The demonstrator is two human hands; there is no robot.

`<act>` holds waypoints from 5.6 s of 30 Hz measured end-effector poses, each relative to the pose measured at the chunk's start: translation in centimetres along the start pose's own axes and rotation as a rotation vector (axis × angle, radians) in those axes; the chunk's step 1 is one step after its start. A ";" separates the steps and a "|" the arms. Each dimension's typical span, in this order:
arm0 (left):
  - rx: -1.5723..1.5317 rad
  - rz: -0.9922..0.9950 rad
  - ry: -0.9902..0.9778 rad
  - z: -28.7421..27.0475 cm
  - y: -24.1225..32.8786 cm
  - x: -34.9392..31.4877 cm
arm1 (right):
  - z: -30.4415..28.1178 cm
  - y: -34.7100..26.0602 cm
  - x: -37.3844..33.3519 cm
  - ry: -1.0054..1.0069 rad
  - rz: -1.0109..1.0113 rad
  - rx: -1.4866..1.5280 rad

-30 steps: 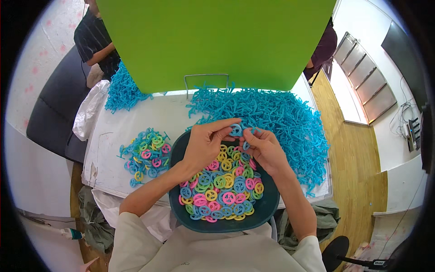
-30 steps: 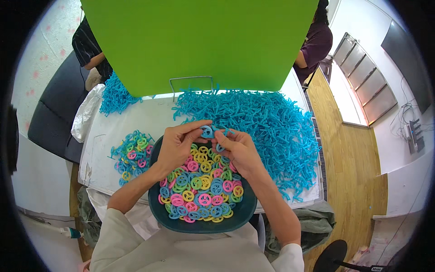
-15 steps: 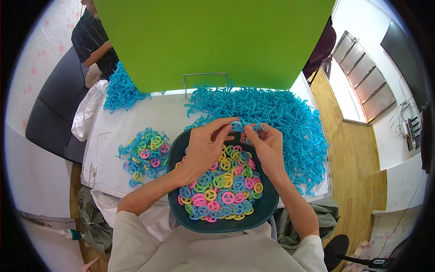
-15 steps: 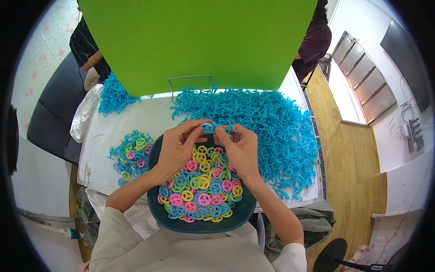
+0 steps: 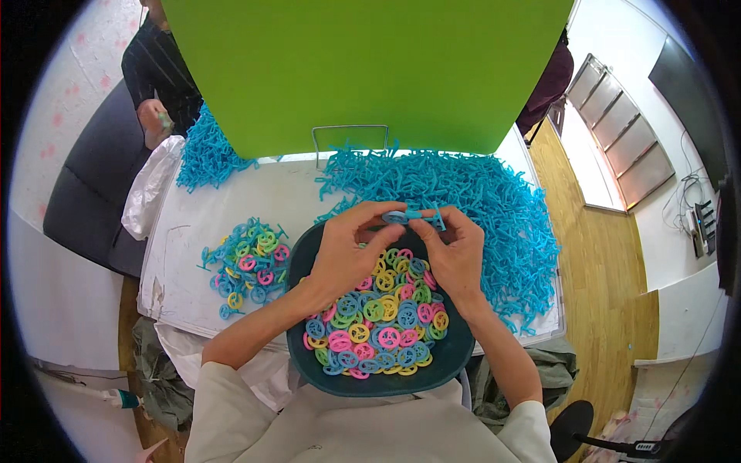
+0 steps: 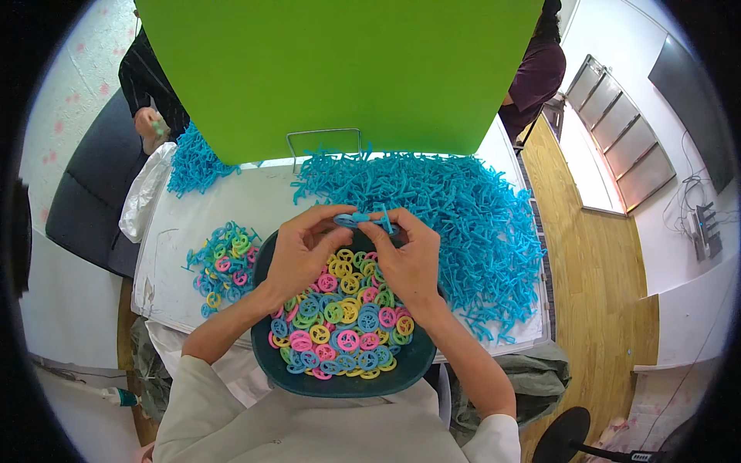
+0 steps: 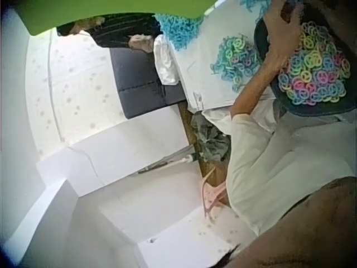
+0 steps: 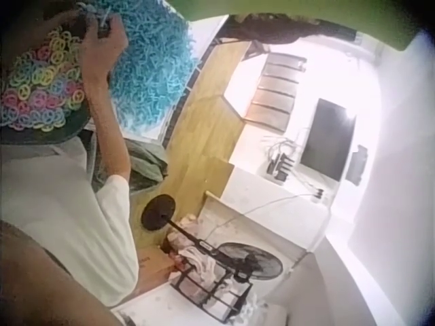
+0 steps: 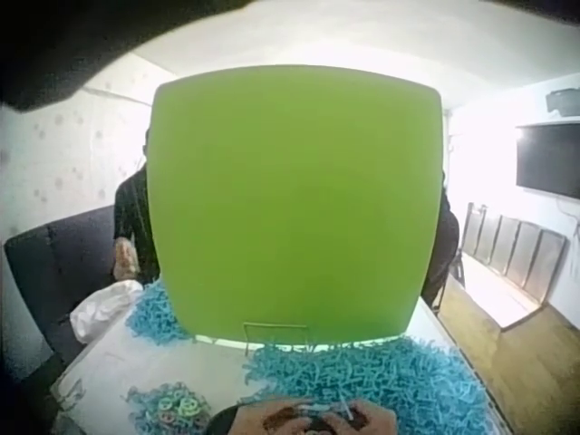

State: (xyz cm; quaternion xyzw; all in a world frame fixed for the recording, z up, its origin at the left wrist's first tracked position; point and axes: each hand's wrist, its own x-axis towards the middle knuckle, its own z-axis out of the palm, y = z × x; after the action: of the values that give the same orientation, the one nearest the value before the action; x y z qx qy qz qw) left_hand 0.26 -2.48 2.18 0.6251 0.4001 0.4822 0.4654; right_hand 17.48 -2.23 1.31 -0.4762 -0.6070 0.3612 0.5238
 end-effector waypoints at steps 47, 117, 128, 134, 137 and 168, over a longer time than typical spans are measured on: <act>1.405 -0.180 -0.084 -10.8 -9.2 7.9 | 0.6 0.3 -0.7 -0.271 -0.076 -0.073; 0.042 -0.044 0.056 -0.5 -1.3 -0.6 | 0.3 -0.6 -0.4 -0.157 0.062 -0.231; -0.099 -0.076 0.002 -0.1 -0.7 -0.5 | -0.5 0.9 0.0 -0.281 0.412 0.216; 0.152 -0.021 0.053 0.3 -0.1 -0.6 | 0.3 -0.1 -0.4 -0.167 0.222 0.044; 0.202 0.037 0.076 0.3 0.2 -0.9 | 0.1 0.3 -0.2 -0.159 0.306 0.157; -0.254 -0.029 0.067 -1.1 -0.6 -0.5 | 0.6 -0.8 -1.1 -0.137 -0.141 0.233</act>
State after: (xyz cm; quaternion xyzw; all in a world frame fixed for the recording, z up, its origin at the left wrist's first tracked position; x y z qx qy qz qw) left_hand -0.99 -2.58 1.63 0.5389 0.3603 0.5427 0.5341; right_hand 16.70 -3.51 1.65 -0.3425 -0.6270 0.4232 0.5572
